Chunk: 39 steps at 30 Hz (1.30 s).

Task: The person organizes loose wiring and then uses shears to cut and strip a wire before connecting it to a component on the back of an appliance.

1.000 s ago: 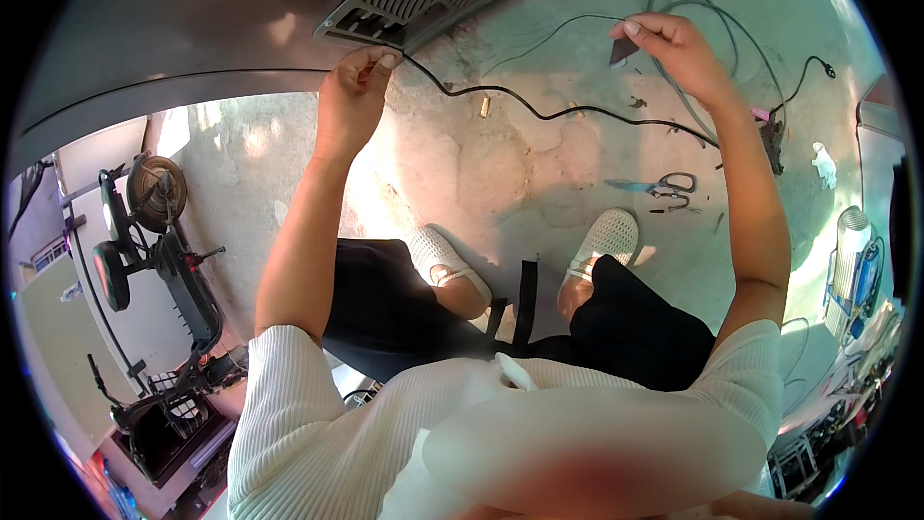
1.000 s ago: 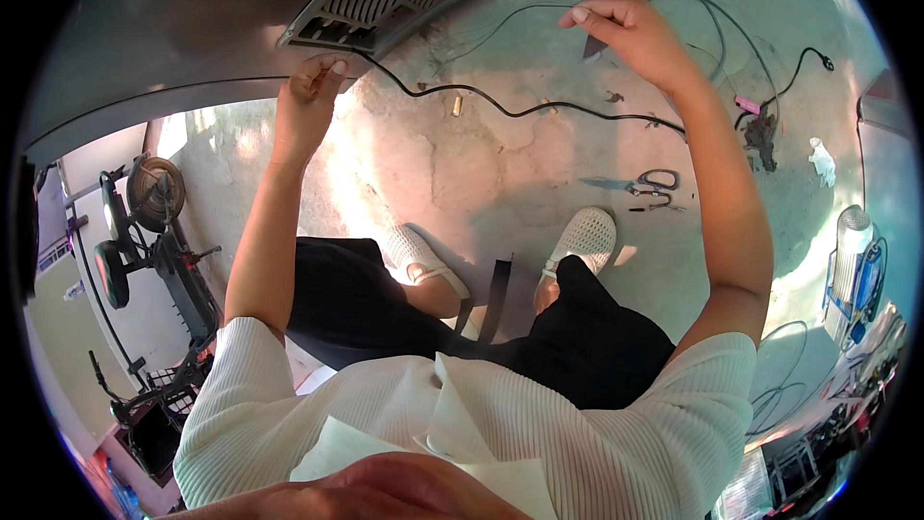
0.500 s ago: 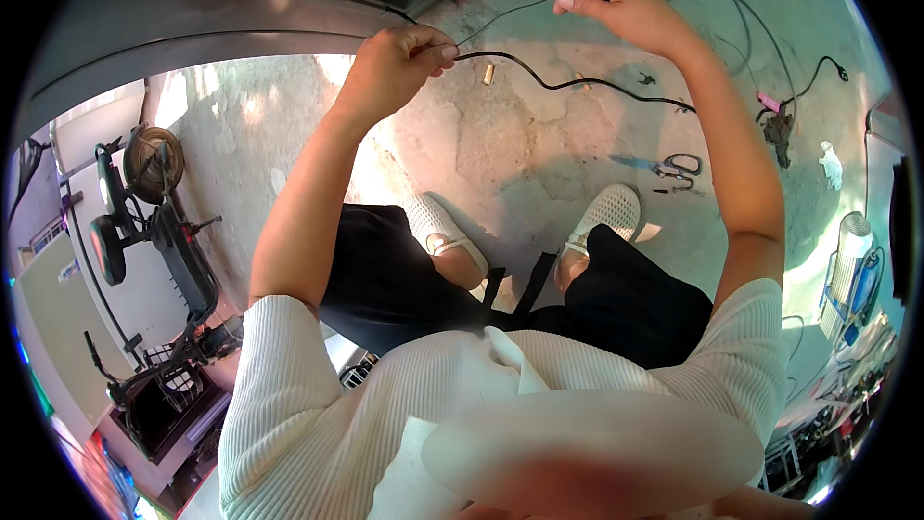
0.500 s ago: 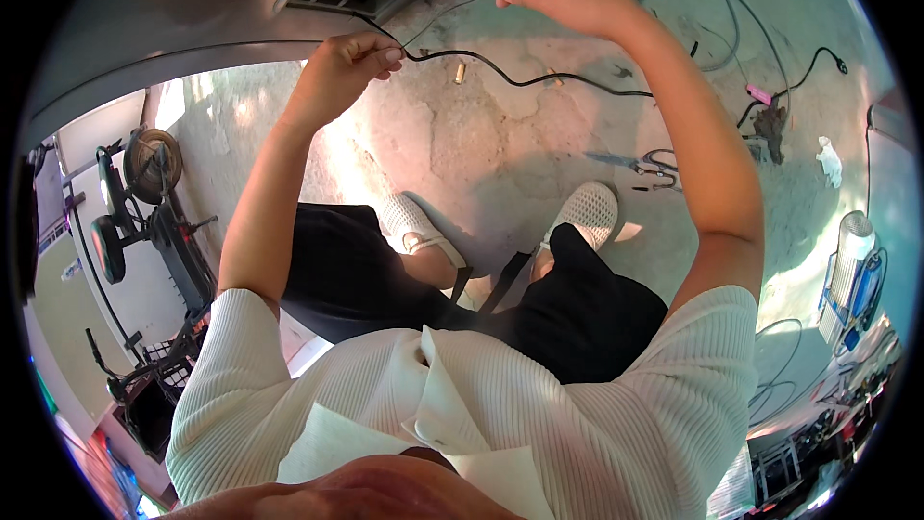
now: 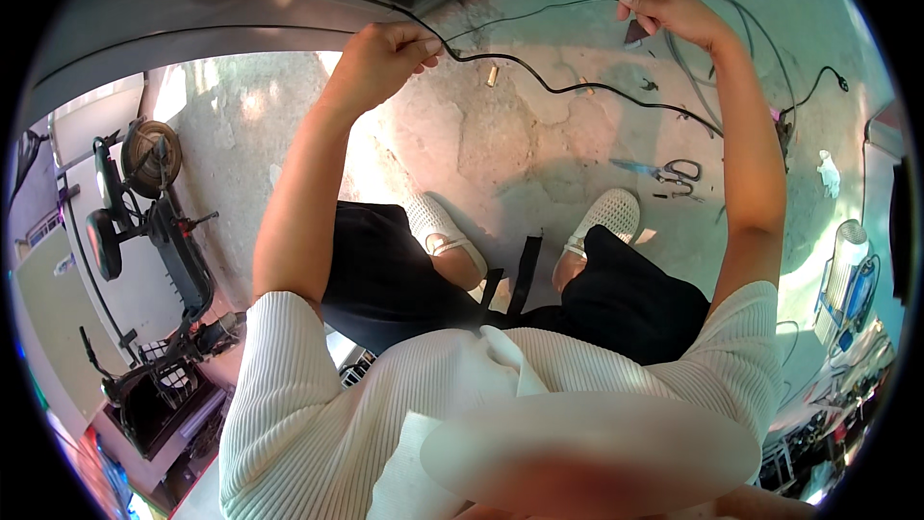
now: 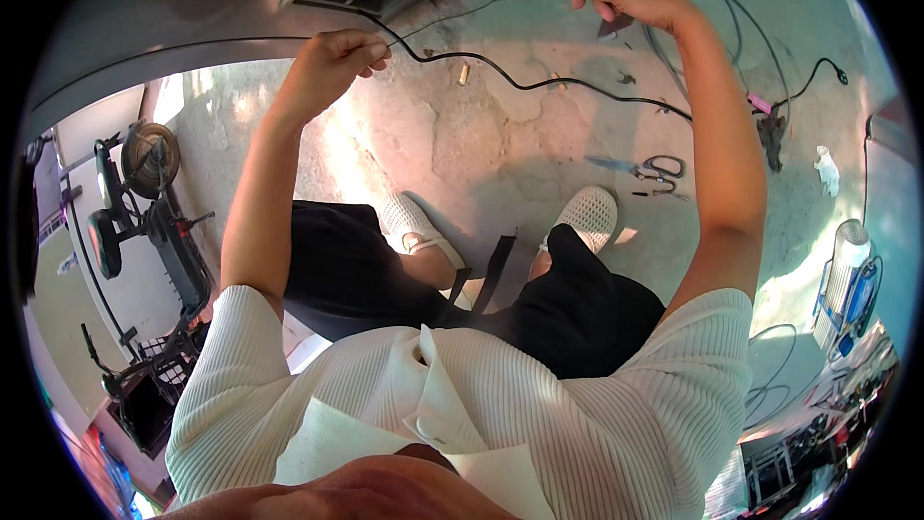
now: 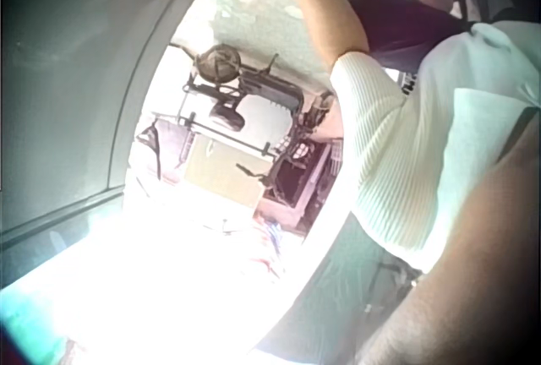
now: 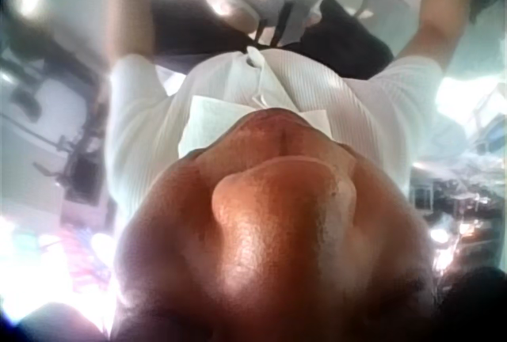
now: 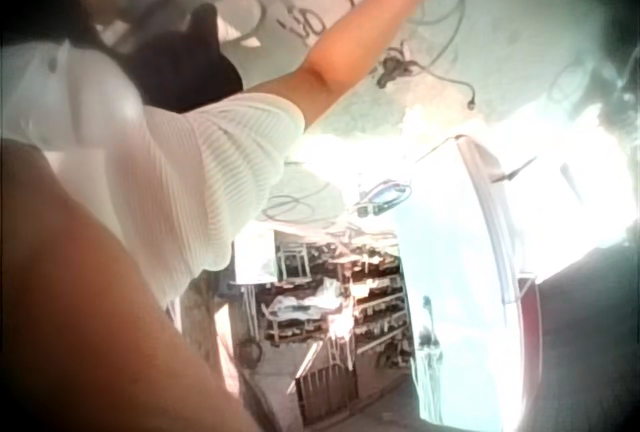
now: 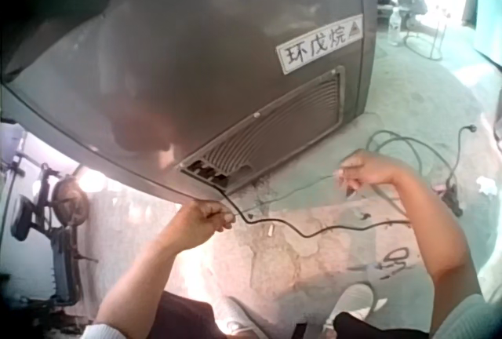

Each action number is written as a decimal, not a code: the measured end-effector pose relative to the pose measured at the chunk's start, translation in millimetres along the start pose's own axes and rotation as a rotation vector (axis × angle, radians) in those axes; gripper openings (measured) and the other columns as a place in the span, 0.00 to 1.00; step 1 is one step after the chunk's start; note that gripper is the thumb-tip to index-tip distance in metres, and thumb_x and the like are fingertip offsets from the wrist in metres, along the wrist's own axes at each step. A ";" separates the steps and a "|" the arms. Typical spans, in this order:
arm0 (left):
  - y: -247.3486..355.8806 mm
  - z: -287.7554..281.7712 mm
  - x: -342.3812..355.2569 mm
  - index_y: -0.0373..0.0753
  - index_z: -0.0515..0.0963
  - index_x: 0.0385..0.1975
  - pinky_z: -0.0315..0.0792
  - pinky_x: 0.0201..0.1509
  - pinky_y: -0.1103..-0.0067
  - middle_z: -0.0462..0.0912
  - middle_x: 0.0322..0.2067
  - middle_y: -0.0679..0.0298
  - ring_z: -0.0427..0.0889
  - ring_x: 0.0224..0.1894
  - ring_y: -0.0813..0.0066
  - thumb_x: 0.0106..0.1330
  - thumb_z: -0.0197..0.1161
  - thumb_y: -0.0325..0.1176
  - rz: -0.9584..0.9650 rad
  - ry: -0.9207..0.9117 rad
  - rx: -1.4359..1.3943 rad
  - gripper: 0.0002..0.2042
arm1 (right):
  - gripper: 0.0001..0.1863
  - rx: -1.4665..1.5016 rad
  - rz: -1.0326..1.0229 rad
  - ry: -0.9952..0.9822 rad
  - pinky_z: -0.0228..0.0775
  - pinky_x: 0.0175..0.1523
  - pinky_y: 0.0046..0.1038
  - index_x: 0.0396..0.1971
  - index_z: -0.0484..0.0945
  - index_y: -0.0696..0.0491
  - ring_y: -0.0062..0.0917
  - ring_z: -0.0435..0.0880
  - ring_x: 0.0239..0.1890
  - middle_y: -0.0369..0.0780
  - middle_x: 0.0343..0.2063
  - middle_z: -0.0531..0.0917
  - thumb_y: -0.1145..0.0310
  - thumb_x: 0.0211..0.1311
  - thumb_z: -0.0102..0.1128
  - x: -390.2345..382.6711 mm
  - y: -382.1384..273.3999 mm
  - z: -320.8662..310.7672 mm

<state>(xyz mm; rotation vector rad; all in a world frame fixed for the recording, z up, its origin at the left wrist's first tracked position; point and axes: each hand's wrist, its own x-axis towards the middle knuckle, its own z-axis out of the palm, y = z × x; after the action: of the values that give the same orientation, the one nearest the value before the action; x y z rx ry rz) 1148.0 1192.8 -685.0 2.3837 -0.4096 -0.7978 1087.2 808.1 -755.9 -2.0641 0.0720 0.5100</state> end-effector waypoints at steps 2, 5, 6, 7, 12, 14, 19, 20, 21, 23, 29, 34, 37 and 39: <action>0.0 -0.3 3.5 0.35 0.81 0.36 0.73 0.39 0.81 0.83 0.28 0.65 0.78 0.31 0.80 0.64 0.59 0.38 -0.031 0.002 -0.029 0.12 | 0.16 -0.158 0.120 0.353 0.66 0.31 0.24 0.30 0.79 0.52 0.20 0.73 0.22 0.32 0.18 0.76 0.54 0.63 0.55 0.8 19.7 -8.6; -10.9 -0.3 0.8 0.35 0.81 0.37 0.73 0.40 0.82 0.83 0.29 0.66 0.77 0.32 0.81 0.64 0.59 0.39 -0.110 -0.018 -0.162 0.13 | 0.15 -0.267 -0.083 0.833 0.67 0.37 0.25 0.39 0.80 0.50 0.23 0.77 0.26 0.34 0.26 0.82 0.56 0.66 0.50 0.7 -4.0 2.7; -9.3 5.5 1.6 0.36 0.80 0.38 0.72 0.41 0.83 0.82 0.30 0.67 0.76 0.32 0.82 0.65 0.59 0.39 -0.127 -0.059 -0.181 0.13 | 0.13 -0.394 -0.322 1.166 0.67 0.30 0.27 0.31 0.80 0.55 0.21 0.76 0.20 0.35 0.20 0.80 0.60 0.62 0.55 9.3 -49.1 29.0; -6.5 11.3 2.8 0.36 0.80 0.40 0.72 0.42 0.83 0.82 0.31 0.68 0.76 0.33 0.83 0.66 0.59 0.40 -0.137 -0.103 -0.204 0.13 | 0.12 -0.444 -0.496 1.140 0.68 0.31 0.28 0.32 0.80 0.54 0.23 0.77 0.21 0.35 0.22 0.80 0.60 0.62 0.56 9.5 -68.1 42.5; 17.0 21.7 12.5 0.39 0.80 0.37 0.71 0.40 0.85 0.81 0.30 0.70 0.71 0.29 0.85 0.66 0.59 0.42 -0.170 -0.216 -0.343 0.13 | 0.09 -0.342 -0.920 0.561 0.71 0.38 0.33 0.32 0.80 0.48 0.32 0.79 0.31 0.36 0.29 0.82 0.60 0.58 0.58 19.1 -90.8 105.6; 16.4 23.2 15.8 0.39 0.80 0.37 0.71 0.40 0.85 0.81 0.30 0.70 0.72 0.29 0.85 0.66 0.59 0.42 -0.164 -0.219 -0.371 0.13 | 0.08 -0.298 -0.738 0.340 0.71 0.38 0.33 0.31 0.80 0.48 0.31 0.79 0.31 0.36 0.29 0.82 0.61 0.58 0.58 23.4 -81.4 118.9; 17.7 26.4 13.4 0.36 0.80 0.36 0.71 0.40 0.83 0.81 0.30 0.69 0.74 0.31 0.84 0.64 0.60 0.43 -0.133 -0.132 -0.305 0.15 | 0.08 -0.131 -0.588 0.208 0.70 0.37 0.33 0.30 0.80 0.49 0.33 0.79 0.31 0.36 0.27 0.81 0.61 0.57 0.57 16.7 -83.1 119.0; 19.2 26.2 13.7 0.35 0.80 0.36 0.71 0.40 0.83 0.81 0.29 0.69 0.74 0.31 0.84 0.64 0.60 0.43 -0.129 -0.117 -0.293 0.15 | 0.09 -0.098 -0.551 0.194 0.70 0.36 0.33 0.30 0.80 0.49 0.33 0.79 0.30 0.36 0.26 0.81 0.61 0.57 0.56 16.8 -82.1 118.7; 17.2 28.2 13.2 0.36 0.80 0.35 0.71 0.39 0.82 0.82 0.29 0.69 0.75 0.30 0.83 0.63 0.61 0.43 -0.064 -0.073 -0.215 0.15 | 0.09 -0.124 -0.537 0.219 0.70 0.36 0.33 0.30 0.80 0.49 0.33 0.79 0.30 0.36 0.26 0.81 0.61 0.57 0.56 16.0 -81.6 119.0; 12.2 32.9 12.4 0.37 0.81 0.35 0.71 0.37 0.81 0.82 0.27 0.68 0.76 0.29 0.81 0.62 0.62 0.42 0.064 0.013 -0.055 0.14 | 0.09 -0.175 -0.508 0.269 0.70 0.36 0.33 0.29 0.80 0.50 0.34 0.79 0.30 0.37 0.25 0.81 0.61 0.57 0.57 14.4 -81.0 118.4; 14.3 19.6 6.9 0.44 0.83 0.33 0.73 0.34 0.76 0.83 0.25 0.63 0.81 0.28 0.69 0.61 0.61 0.39 0.194 0.265 0.454 0.08 | 0.08 -0.366 -0.594 0.489 0.70 0.33 0.31 0.29 0.80 0.53 0.33 0.79 0.27 0.39 0.26 0.82 0.64 0.57 0.59 12.0 -62.9 94.6; -16.0 0.2 11.2 0.42 0.82 0.37 0.74 0.38 0.75 0.83 0.29 0.59 0.82 0.31 0.66 0.62 0.60 0.36 0.093 0.500 0.312 0.08 | 0.09 -0.312 -0.274 0.460 0.68 0.31 0.30 0.31 0.81 0.52 0.32 0.77 0.24 0.39 0.24 0.81 0.64 0.57 0.58 -12.8 -55.6 46.5; 0.6 16.5 13.5 0.42 0.80 0.41 0.74 0.39 0.76 0.83 0.31 0.59 0.81 0.31 0.66 0.64 0.59 0.34 0.242 0.495 0.107 0.10 | 0.09 -0.307 -0.332 0.426 0.68 0.31 0.30 0.31 0.81 0.52 0.32 0.77 0.24 0.39 0.23 0.80 0.63 0.57 0.58 -11.3 -68.3 55.7; 31.0 24.2 14.6 0.42 0.81 0.42 0.73 0.39 0.77 0.83 0.32 0.61 0.79 0.31 0.68 0.64 0.59 0.34 0.316 0.497 0.060 0.10 | 0.09 -0.287 -0.385 0.407 0.68 0.32 0.31 0.30 0.80 0.52 0.32 0.78 0.24 0.39 0.23 0.81 0.63 0.57 0.58 -3.8 -76.8 61.7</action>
<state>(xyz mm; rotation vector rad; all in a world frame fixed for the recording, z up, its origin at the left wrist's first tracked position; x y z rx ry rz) 1141.0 1151.5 -688.1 2.3817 -0.5821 -0.0443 1083.0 899.5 -719.4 -2.3607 -0.1659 -0.1487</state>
